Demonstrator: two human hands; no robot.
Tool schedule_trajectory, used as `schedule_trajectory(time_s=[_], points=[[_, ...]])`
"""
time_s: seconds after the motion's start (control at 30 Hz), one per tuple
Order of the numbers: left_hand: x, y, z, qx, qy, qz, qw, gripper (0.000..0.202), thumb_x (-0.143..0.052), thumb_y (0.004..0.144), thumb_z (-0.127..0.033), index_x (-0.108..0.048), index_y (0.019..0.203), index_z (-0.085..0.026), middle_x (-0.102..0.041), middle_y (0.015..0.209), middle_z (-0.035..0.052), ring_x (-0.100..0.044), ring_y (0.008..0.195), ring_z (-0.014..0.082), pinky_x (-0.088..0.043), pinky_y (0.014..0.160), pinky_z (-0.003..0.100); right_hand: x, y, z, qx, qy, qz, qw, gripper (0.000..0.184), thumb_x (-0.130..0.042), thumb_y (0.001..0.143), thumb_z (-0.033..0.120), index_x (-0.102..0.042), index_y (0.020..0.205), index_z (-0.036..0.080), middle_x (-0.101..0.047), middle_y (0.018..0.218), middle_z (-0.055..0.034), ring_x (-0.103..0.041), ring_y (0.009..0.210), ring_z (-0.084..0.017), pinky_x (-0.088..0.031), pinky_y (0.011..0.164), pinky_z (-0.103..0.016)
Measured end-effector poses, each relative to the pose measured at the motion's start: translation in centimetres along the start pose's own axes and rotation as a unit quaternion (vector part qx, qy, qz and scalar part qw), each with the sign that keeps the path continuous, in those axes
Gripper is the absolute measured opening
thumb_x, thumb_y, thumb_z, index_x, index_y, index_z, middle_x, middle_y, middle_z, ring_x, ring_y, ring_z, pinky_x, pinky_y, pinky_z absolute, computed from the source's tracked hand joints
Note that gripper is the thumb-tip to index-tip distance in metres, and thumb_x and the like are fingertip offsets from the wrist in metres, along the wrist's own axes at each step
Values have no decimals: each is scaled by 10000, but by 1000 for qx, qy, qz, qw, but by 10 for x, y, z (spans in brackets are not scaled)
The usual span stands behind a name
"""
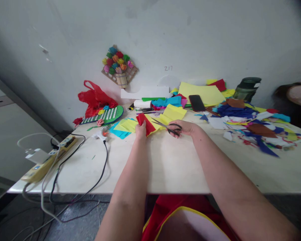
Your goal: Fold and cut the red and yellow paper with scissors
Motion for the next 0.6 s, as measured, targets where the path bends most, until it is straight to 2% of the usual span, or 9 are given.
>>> schedule_trajectory(time_s=[0.13, 0.3, 0.43, 0.6], points=[[3, 5, 1, -2, 6, -3, 1000, 163, -603, 718, -284, -583, 789, -139, -640, 769, 84, -632, 655, 193, -502, 613, 313, 2, -13, 6, -4, 12, 29, 999, 309, -582, 744, 391, -539, 811, 92, -546, 503, 0, -449, 360, -69, -334, 345, -187], [2, 9, 2, -4, -41, 7, 999, 159, -601, 721, -279, -568, 783, -137, -631, 769, 81, -620, 614, 177, -506, 591, 313, 9, -27, 6, -49, -28, 54, 997, 337, -602, 714, 392, -562, 804, 70, -539, 487, -1, -417, 328, -59, -300, 331, -187], [2, 9, 2, 7, -57, -2, 998, 150, -608, 719, -274, -562, 784, -147, -628, 747, 68, -628, 652, 176, -509, 616, 300, 10, -24, -2, -93, -58, 60, 992, 371, -601, 706, 434, -564, 834, 88, -574, 525, -19, -475, 360, -78, -304, 326, -183], [0, 7, 4, 21, -71, -5, 997, 162, -610, 721, -276, -571, 796, -138, -628, 744, 70, -638, 685, 186, -511, 653, 318, 1, -10, -6, -92, -87, 63, 990, 423, -560, 723, 511, -552, 846, 105, -611, 586, -48, -530, 409, -94, -268, 298, -168]])
Point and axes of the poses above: each hand's wrist, its own y-axis towards the middle knuckle, its own x-axis out of the back of the hand, z = x × y, the point moved 6 cm from there along y, towards the middle knuckle
